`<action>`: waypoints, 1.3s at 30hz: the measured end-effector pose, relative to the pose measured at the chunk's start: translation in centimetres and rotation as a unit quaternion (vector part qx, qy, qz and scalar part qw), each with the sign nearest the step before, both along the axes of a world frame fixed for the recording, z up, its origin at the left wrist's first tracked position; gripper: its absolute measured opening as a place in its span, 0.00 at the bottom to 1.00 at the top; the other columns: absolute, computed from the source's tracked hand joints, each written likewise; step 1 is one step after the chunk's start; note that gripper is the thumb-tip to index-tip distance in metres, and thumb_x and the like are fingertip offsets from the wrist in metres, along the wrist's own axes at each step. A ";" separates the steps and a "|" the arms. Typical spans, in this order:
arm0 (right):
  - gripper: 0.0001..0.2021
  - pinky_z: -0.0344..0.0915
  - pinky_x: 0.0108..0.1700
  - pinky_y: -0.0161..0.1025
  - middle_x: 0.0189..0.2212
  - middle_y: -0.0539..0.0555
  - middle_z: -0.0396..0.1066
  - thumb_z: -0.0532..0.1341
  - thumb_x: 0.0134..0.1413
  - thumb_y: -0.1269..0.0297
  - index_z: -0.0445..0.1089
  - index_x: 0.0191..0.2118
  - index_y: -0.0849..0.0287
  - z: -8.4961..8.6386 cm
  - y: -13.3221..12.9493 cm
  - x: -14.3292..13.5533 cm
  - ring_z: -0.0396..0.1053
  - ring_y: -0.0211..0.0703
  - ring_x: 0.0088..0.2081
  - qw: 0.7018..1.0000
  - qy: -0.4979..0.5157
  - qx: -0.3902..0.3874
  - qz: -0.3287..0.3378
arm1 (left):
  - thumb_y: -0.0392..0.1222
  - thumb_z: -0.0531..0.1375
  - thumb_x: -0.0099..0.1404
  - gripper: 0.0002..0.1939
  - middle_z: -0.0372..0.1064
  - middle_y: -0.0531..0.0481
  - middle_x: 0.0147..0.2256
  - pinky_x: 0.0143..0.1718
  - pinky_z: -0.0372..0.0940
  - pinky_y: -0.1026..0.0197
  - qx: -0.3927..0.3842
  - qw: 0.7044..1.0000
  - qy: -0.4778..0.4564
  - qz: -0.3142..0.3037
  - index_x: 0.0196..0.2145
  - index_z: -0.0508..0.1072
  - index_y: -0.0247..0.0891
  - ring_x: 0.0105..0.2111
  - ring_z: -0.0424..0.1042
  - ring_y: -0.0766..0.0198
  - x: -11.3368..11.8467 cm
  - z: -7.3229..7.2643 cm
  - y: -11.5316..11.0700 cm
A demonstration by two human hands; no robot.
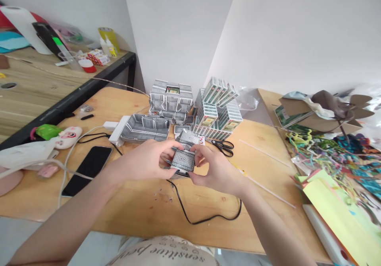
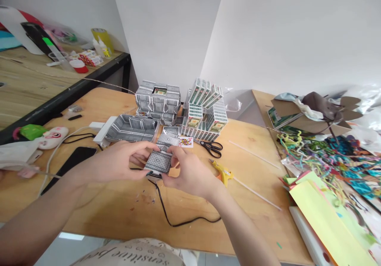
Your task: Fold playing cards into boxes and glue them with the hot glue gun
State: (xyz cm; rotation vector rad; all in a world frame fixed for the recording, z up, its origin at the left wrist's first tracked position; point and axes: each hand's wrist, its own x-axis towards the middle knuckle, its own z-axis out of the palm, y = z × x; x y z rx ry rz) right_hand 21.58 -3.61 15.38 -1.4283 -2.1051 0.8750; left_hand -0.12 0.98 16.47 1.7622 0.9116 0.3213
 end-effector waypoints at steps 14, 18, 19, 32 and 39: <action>0.21 0.66 0.35 0.35 0.30 0.49 0.69 0.65 0.44 0.63 0.65 0.47 0.60 0.0 0.8 -0.9 0.68 0.36 0.31 0.999 0.023 -0.028 0.031 | 0.40 0.60 0.52 0.24 0.76 0.56 0.32 0.31 0.65 0.66 0.094 0.986 0.120 -0.071 0.49 0.66 0.43 0.30 0.75 0.64 -0.8 1.6 1.2; 0.18 0.64 0.32 0.33 0.29 0.48 0.69 0.65 0.44 0.64 0.65 0.43 0.59 0.7 1.2 -1.0 0.67 0.35 0.29 0.998 0.006 -0.048 0.035 | 0.40 0.59 0.52 0.20 0.75 0.57 0.29 0.30 0.63 0.66 0.079 0.986 0.122 -0.083 0.46 0.68 0.42 0.29 0.73 0.66 -0.8 1.9 1.3; 0.17 0.64 0.31 0.33 0.28 0.48 0.69 0.65 0.44 0.65 0.65 0.43 0.59 0.9 1.3 -1.0 0.67 0.35 0.28 0.998 0.001 -0.054 0.035 | 0.40 0.59 0.53 0.19 0.74 0.57 0.28 0.30 0.63 0.67 0.078 0.986 0.121 -0.086 0.44 0.68 0.41 0.28 0.73 0.66 -0.7 1.9 1.3; 0.15 0.59 0.27 0.31 0.26 0.46 0.69 0.66 0.41 0.64 0.66 0.38 0.59 1.6 1.2 -1.7 0.65 0.33 0.25 0.996 -0.027 -0.086 0.005 | 0.42 0.60 0.55 0.20 0.76 0.52 0.35 0.37 0.67 0.62 0.014 0.991 0.067 -0.112 0.47 0.68 0.41 0.36 0.75 0.61 -1.1 1.3 2.1; 0.16 0.58 0.29 0.32 0.25 0.46 0.67 0.66 0.38 0.66 0.65 0.37 0.59 1.5 1.2 -2.0 0.65 0.34 0.26 0.997 -0.061 -0.045 0.000 | 0.40 0.61 0.52 0.20 0.76 0.53 0.34 0.36 0.68 0.64 -0.010 0.995 0.061 -0.073 0.45 0.66 0.40 0.34 0.76 0.63 -0.6 0.6 1.9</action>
